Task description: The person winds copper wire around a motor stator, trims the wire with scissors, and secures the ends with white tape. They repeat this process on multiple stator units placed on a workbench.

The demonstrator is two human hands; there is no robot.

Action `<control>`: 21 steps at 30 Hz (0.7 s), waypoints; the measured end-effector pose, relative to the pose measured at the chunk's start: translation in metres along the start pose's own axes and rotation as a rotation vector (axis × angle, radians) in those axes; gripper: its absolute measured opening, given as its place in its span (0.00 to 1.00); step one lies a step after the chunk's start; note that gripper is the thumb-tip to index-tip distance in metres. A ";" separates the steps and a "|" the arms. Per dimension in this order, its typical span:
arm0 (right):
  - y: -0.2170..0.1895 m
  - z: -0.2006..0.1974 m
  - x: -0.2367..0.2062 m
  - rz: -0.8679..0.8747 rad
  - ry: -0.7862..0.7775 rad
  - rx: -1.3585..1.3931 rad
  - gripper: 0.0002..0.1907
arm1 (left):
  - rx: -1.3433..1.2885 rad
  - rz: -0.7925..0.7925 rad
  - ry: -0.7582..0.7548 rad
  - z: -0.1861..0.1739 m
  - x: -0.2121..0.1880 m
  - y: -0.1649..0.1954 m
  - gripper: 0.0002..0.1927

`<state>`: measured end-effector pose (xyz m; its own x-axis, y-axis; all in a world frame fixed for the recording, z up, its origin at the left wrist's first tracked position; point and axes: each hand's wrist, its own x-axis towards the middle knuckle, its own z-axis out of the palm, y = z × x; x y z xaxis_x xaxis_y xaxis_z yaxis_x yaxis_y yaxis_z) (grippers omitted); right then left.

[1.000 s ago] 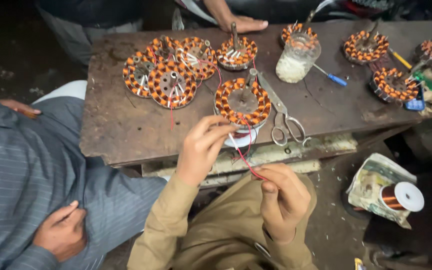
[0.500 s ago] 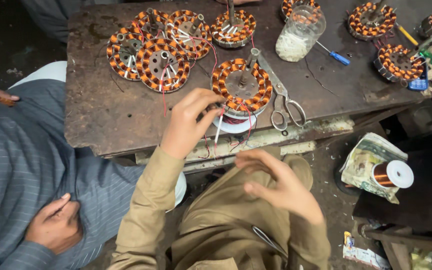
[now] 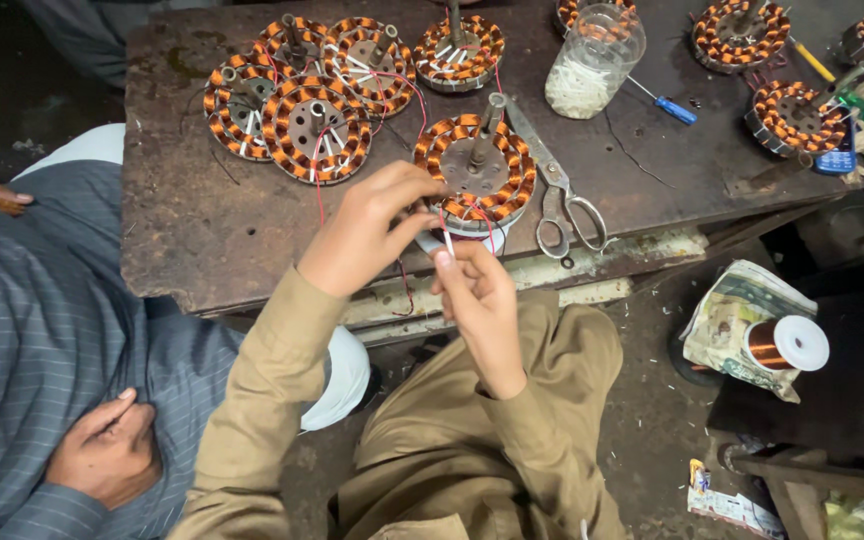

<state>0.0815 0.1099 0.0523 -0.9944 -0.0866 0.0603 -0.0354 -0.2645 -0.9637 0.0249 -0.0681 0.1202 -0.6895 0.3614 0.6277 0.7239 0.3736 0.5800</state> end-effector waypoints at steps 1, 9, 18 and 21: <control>-0.004 -0.001 -0.003 -0.031 0.034 -0.049 0.10 | -0.062 -0.046 -0.012 -0.001 0.001 0.000 0.15; -0.035 0.008 -0.013 -0.233 0.169 -0.469 0.09 | -0.091 -0.099 0.016 -0.002 -0.003 0.001 0.13; -0.061 0.010 -0.009 -0.367 0.237 -0.685 0.07 | -0.079 0.015 -0.035 -0.002 0.006 -0.011 0.12; -0.063 0.007 -0.004 -0.380 0.234 -0.682 0.07 | -0.147 -0.024 -0.099 -0.009 0.009 -0.013 0.12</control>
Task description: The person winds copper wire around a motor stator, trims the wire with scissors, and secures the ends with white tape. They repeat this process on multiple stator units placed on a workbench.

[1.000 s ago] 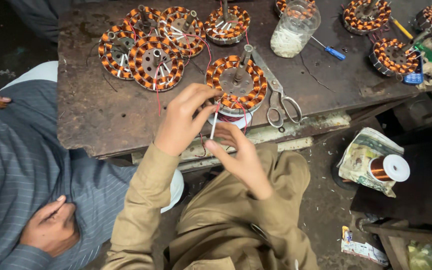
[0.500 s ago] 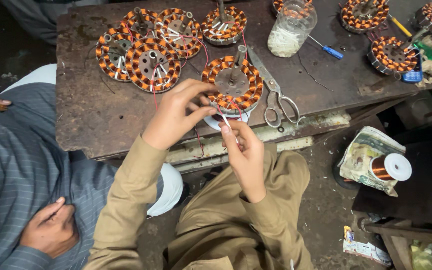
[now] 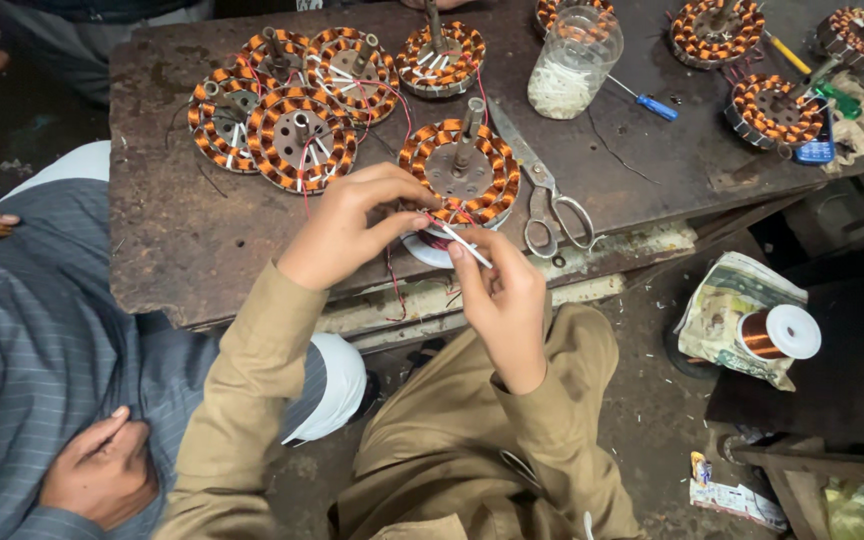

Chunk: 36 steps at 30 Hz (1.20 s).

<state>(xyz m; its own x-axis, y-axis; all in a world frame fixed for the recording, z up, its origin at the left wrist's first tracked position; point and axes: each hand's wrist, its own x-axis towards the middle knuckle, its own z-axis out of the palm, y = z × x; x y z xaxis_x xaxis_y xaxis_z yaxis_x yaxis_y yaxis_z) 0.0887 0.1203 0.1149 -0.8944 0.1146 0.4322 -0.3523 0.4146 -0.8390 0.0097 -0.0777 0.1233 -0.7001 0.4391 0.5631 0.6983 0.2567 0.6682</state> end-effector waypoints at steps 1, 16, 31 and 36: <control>0.001 -0.001 0.002 -0.032 -0.004 -0.003 0.07 | -0.034 -0.035 -0.014 -0.002 0.001 0.000 0.11; 0.003 -0.002 0.005 -0.009 0.001 -0.038 0.06 | 0.271 0.027 0.120 0.005 0.010 0.007 0.12; 0.002 -0.016 0.017 -0.145 0.012 -0.108 0.06 | -0.132 0.054 -0.214 -0.016 0.020 -0.026 0.08; -0.003 -0.018 0.020 -0.240 -0.008 -0.171 0.07 | -0.161 0.060 -0.345 -0.023 0.027 -0.030 0.08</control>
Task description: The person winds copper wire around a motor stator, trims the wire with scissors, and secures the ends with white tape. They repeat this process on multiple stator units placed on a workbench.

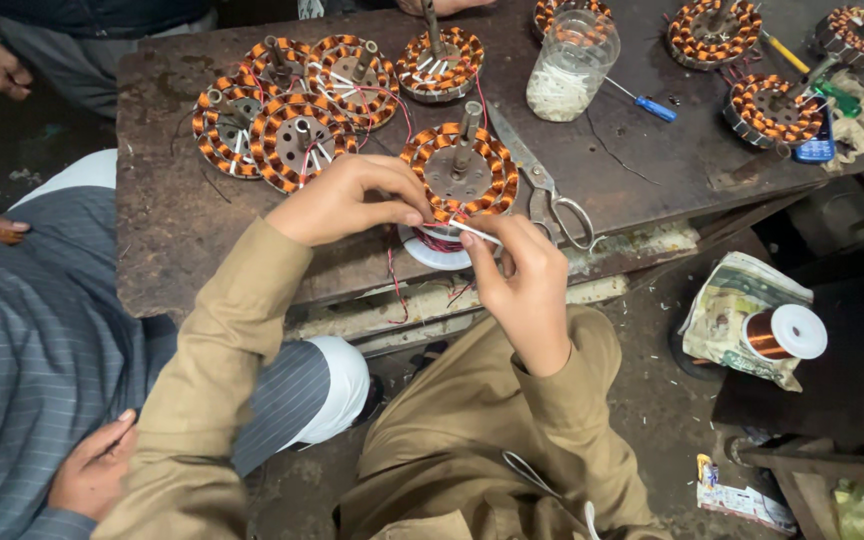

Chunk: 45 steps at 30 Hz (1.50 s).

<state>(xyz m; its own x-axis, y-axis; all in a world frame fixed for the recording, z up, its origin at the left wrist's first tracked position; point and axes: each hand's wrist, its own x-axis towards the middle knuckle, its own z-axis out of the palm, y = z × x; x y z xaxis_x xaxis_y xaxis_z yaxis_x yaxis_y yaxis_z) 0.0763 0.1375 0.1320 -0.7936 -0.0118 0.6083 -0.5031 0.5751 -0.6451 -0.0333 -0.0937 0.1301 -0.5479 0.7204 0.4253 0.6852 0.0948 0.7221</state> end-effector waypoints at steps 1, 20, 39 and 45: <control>-0.001 -0.001 0.001 -0.004 -0.006 0.003 0.07 | 0.016 -0.013 -0.013 -0.001 0.001 -0.001 0.09; 0.000 -0.014 0.016 -0.094 -0.137 -0.019 0.06 | 0.071 0.086 0.082 0.007 0.002 0.000 0.08; -0.011 -0.022 0.026 -0.212 -0.205 -0.102 0.07 | 0.071 0.017 0.155 0.016 0.001 0.014 0.08; -0.011 -0.013 0.028 -0.228 -0.180 -0.213 0.04 | 0.128 0.018 0.179 0.019 0.000 0.013 0.09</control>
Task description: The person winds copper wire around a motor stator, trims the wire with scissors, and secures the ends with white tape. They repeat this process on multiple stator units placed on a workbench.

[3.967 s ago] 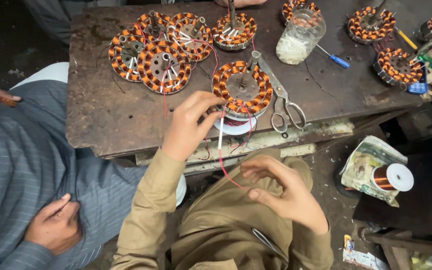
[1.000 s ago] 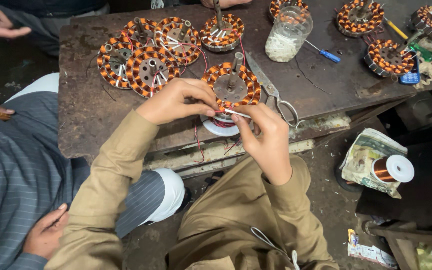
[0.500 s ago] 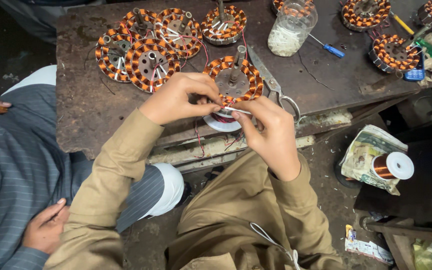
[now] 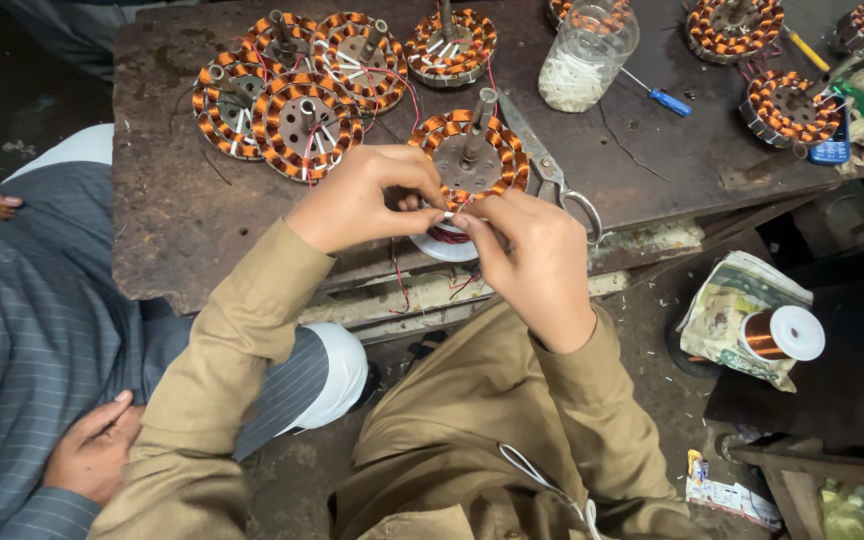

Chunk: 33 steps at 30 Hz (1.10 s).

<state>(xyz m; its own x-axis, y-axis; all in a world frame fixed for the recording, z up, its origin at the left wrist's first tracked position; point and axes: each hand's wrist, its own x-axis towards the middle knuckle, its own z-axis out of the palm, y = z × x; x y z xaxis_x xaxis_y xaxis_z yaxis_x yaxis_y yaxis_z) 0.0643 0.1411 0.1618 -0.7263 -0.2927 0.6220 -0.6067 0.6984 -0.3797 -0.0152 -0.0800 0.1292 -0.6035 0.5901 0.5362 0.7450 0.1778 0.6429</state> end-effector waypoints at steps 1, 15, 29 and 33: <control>0.000 0.001 0.001 0.035 -0.010 -0.038 0.05 | -0.007 0.022 0.001 -0.001 0.000 -0.001 0.09; 0.000 0.000 0.002 0.053 0.058 0.095 0.07 | -0.023 0.010 0.061 0.001 -0.009 -0.011 0.08; -0.004 -0.009 0.010 0.005 0.036 0.075 0.07 | -0.179 -0.152 0.110 0.009 -0.017 -0.003 0.15; -0.008 -0.004 0.013 -0.050 0.052 0.033 0.05 | -0.187 -0.145 0.127 0.011 -0.018 0.001 0.17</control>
<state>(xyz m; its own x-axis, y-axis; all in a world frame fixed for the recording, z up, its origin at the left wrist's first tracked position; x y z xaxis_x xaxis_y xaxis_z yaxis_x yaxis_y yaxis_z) 0.0606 0.1342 0.1757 -0.6776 -0.2921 0.6749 -0.6528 0.6616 -0.3689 -0.0002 -0.0816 0.1142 -0.7395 0.4638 0.4879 0.5902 0.0980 0.8013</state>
